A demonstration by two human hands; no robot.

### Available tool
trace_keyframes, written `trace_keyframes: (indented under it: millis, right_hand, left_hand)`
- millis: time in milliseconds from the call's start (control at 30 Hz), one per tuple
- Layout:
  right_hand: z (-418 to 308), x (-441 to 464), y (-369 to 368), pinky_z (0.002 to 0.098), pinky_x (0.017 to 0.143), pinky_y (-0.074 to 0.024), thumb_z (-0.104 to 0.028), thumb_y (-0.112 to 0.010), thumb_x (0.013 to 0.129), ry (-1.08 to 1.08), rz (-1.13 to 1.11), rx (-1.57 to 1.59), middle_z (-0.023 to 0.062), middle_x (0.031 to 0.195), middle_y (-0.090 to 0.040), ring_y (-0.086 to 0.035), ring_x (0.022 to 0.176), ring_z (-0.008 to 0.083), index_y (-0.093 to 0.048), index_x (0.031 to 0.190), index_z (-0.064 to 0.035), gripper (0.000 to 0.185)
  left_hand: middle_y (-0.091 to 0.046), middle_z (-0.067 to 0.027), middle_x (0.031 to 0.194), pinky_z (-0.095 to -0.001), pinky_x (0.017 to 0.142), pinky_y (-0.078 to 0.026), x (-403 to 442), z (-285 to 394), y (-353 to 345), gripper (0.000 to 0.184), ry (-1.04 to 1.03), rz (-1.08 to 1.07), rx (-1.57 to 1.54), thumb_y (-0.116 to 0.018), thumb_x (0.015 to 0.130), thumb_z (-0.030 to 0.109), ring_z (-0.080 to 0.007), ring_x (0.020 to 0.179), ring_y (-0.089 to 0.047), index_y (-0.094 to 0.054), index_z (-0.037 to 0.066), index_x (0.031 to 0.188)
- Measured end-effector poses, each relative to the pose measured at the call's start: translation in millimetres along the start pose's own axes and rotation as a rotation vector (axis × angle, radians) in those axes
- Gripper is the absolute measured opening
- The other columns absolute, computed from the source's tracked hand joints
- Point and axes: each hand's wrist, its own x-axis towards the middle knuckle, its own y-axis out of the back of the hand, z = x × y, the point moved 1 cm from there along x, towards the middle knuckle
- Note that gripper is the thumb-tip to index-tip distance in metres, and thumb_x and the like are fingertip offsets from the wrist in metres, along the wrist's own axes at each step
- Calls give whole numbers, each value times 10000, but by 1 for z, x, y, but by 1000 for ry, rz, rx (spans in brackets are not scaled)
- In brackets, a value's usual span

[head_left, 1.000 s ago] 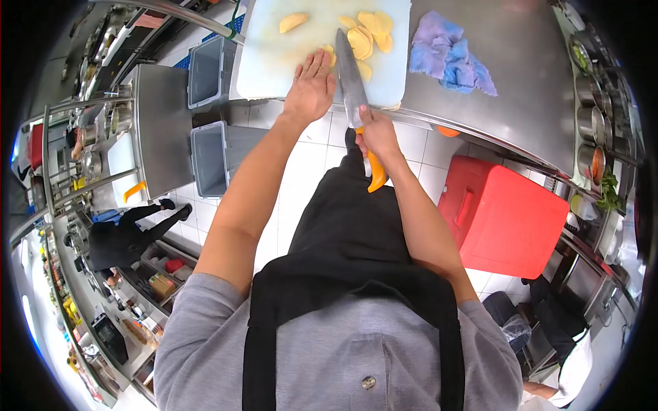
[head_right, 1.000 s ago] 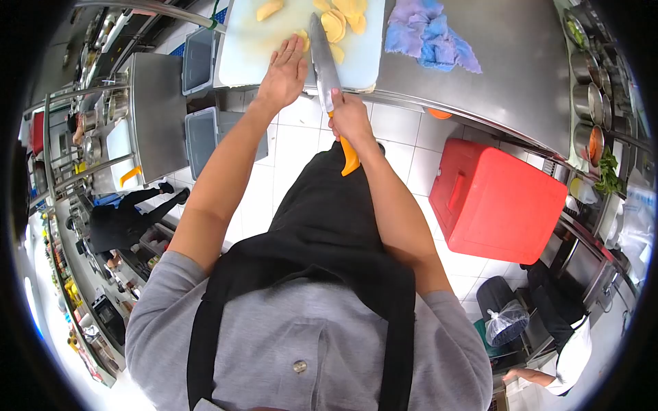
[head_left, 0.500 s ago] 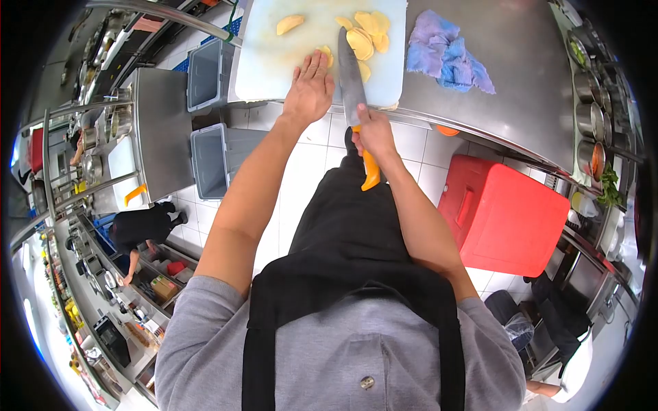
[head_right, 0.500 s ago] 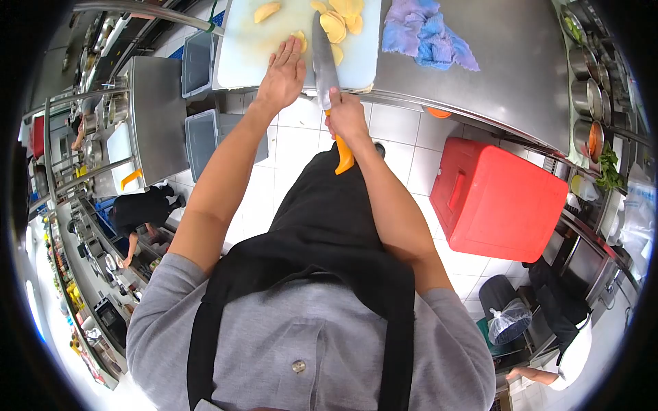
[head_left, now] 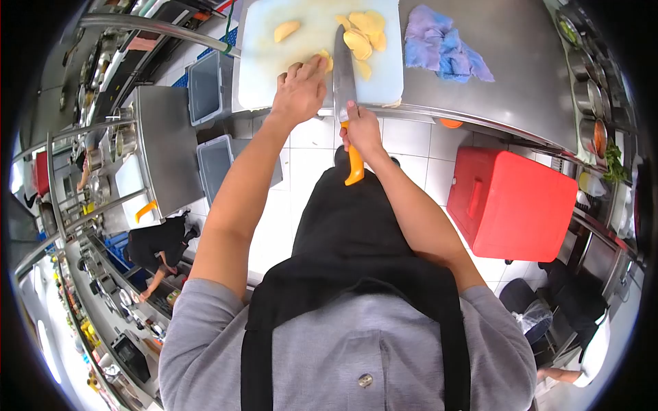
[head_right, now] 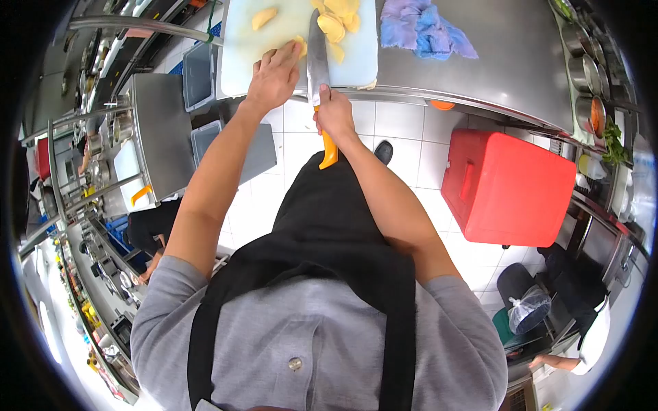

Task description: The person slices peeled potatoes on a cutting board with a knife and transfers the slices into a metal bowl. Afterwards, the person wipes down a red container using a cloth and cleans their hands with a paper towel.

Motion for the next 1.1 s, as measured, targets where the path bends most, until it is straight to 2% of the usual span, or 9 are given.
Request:
trace_keyframes:
  millis: [67,133,233,433,1100]
  right_hand:
    - [1,1,-3,355,394,-466,-408,-393,1116,-6,14,6,112,616,-586,-556,425,196,-562,915,33,513]
    - [-1,0,-6,346,390,-448,-428,-419,1112,5,42,-29,109,637,-577,-513,404,173,-547,950,20,493]
    - [-3,-4,-11,349,389,-445,-428,-417,1112,-2,85,-31,112,638,-580,-517,404,177,-550,945,23,499]
    - [0,-6,-18,350,395,-445,-421,-422,1111,18,126,-25,114,639,-583,-517,403,178,-555,911,27,509]
    - [2,-10,-22,348,390,-440,-403,-428,1113,27,156,-60,108,626,-573,-508,401,173,-560,891,25,500]
  left_hand:
    - [-471,-70,1557,-551,1149,-355,-1,-6,-6,533,-69,62,33,-531,1004,243,-361,1311,-498,-500,112,1519]
    - [-420,-66,1577,-603,1190,-276,-1,-10,-14,574,-58,57,-11,-494,1022,284,-337,1407,-414,-421,109,1563]
    - [-369,-74,1620,-636,1216,-215,-4,-8,-24,608,-4,43,-9,-458,1039,309,-354,1468,-353,-340,116,1604]
    - [-222,-57,1712,-656,1240,-119,-7,-7,-33,622,28,3,-83,-359,1067,345,-355,1569,-192,-261,104,1632]
    - [-240,-53,1709,-667,1231,-132,-5,-3,-35,623,50,15,-52,-333,1073,356,-357,1564,-217,-257,100,1636]
